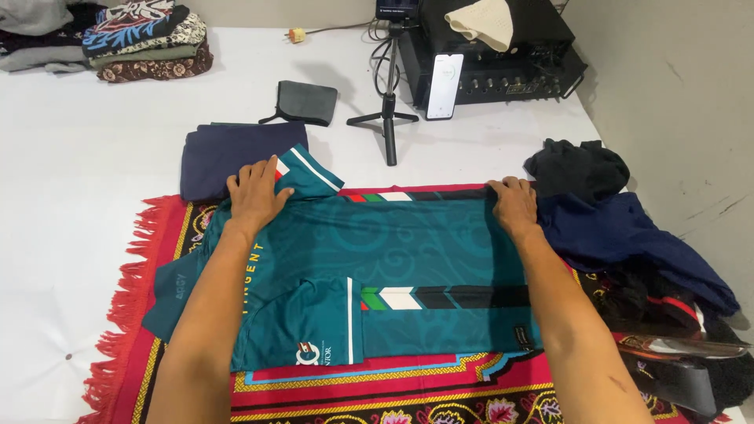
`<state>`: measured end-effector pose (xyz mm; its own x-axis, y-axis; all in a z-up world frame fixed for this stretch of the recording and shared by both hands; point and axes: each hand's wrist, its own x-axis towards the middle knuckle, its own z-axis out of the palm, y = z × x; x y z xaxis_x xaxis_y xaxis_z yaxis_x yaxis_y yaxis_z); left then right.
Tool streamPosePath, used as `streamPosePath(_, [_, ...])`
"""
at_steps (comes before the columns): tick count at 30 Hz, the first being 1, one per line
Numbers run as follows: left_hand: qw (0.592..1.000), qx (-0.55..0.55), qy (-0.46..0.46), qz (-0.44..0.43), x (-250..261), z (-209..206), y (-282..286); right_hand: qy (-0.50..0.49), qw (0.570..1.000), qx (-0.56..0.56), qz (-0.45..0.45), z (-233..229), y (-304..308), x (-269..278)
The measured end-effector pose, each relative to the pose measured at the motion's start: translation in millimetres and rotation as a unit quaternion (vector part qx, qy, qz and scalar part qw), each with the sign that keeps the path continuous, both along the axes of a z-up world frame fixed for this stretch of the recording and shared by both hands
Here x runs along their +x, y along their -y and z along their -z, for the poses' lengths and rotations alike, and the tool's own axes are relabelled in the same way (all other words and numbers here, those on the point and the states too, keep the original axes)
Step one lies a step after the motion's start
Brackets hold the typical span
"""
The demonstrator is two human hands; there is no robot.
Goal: The recorder is ironing and folding a green athletic shirt on a flat surface.
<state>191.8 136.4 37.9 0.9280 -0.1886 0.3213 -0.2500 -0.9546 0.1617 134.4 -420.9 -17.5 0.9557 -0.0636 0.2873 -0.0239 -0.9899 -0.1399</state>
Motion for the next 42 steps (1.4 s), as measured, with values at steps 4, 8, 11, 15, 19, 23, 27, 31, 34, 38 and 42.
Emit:
streamPosePath(4, [0.999,0.033,-0.004,-0.006,5.1,-6.2,10.2,0.037,0.999,-0.007,-0.03,-4.6,-0.1,0.9])
streamPosePath(8, [0.999,-0.017,-0.033,-0.001,8.8,-12.2,16.8,0.06,0.997,0.003,-0.055,-12.3,-2.1,0.4])
streamPosePath(11, [0.997,-0.063,-0.047,0.0,7.9,-15.9,15.6,0.065,0.996,0.006,-0.063,-20.6,-3.5,-0.9])
streamPosePath(15, [0.989,-0.132,-0.06,0.017,7.0,-17.3,8.5,0.055,0.996,0.0,-0.068,-29.7,-2.2,-8.8])
streamPosePath(19, [0.979,-0.187,-0.012,0.081,2.2,-3.4,-5.8,0.05,0.997,-0.004,-0.066,-32.8,-0.4,-20.4])
streamPosePath(23, [0.972,-0.22,-0.026,0.072,-24.4,-20.4,-12.1,0.102,0.99,-0.012,-0.099,-26.9,7.6,-37.7])
streamPosePath(27, [0.972,-0.211,0.011,0.101,-61.8,-43.0,-21.1,0.092,0.99,-0.055,-0.09,-29.0,8.8,-62.0])
streamPosePath(31, [0.963,-0.195,0.104,0.155,-85.6,-32.3,-41.8,0.072,0.993,-0.059,-0.076,-45.0,2.1,-92.0])
streamPosePath(34, [0.982,-0.163,-0.014,0.09,-109.7,-29.7,-54.0,0.073,0.993,-0.071,-0.066,-44.5,4.2,-107.1])
streamPosePath(38, [0.969,-0.206,0.037,0.132,-143.8,-27.1,-69.0,0.057,0.993,-0.09,-0.049,-46.1,3.2,-130.7])
streamPosePath(42, [0.962,-0.233,-0.004,0.146,-168.4,-24.3,-89.0,0.046,0.993,-0.096,-0.046,-38.3,2.5,-150.1])
